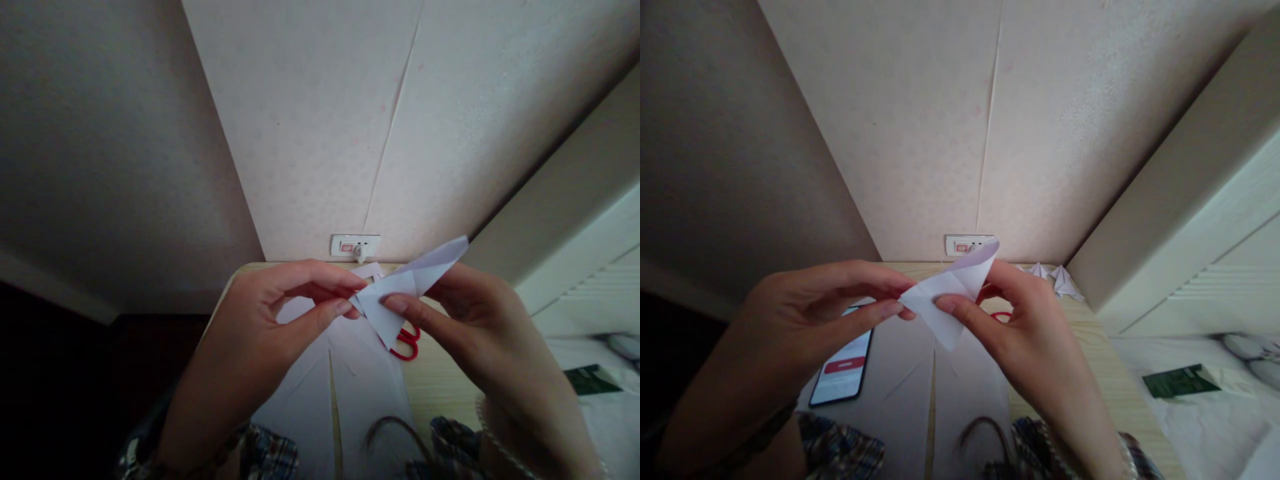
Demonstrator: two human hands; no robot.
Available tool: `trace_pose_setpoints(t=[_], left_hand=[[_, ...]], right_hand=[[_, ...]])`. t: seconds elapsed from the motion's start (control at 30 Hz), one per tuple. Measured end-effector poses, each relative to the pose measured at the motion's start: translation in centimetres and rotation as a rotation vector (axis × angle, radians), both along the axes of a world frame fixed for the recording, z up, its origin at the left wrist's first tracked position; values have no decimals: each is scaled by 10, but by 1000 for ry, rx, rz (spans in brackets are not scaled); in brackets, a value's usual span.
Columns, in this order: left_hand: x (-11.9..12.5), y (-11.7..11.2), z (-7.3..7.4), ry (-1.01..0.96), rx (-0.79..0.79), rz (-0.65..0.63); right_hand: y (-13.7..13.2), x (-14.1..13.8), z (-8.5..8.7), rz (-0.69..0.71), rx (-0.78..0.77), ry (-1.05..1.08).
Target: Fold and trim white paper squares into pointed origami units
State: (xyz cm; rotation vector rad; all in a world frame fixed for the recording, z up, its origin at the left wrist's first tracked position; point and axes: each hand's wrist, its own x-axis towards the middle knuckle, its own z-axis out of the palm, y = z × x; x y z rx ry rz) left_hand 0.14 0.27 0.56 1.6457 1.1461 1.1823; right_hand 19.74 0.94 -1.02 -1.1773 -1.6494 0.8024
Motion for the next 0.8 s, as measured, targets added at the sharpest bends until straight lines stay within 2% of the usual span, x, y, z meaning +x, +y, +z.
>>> trace_pose_setpoints(t=[0.13, 0.47, 0.67, 0.8], left_hand=[[0, 0, -1, -67, 13, -18], [0, 1, 0, -58, 24, -53], [-1, -2, -2, -23, 36, 0], [0, -5, 0, 30, 61, 33]], right_hand=[[-2, 2, 0, 14, 5, 1], [-2, 2, 3, -5, -36, 94], [-4, 1, 4, -26, 48, -1], [-5, -1, 6, -33, 21, 19]])
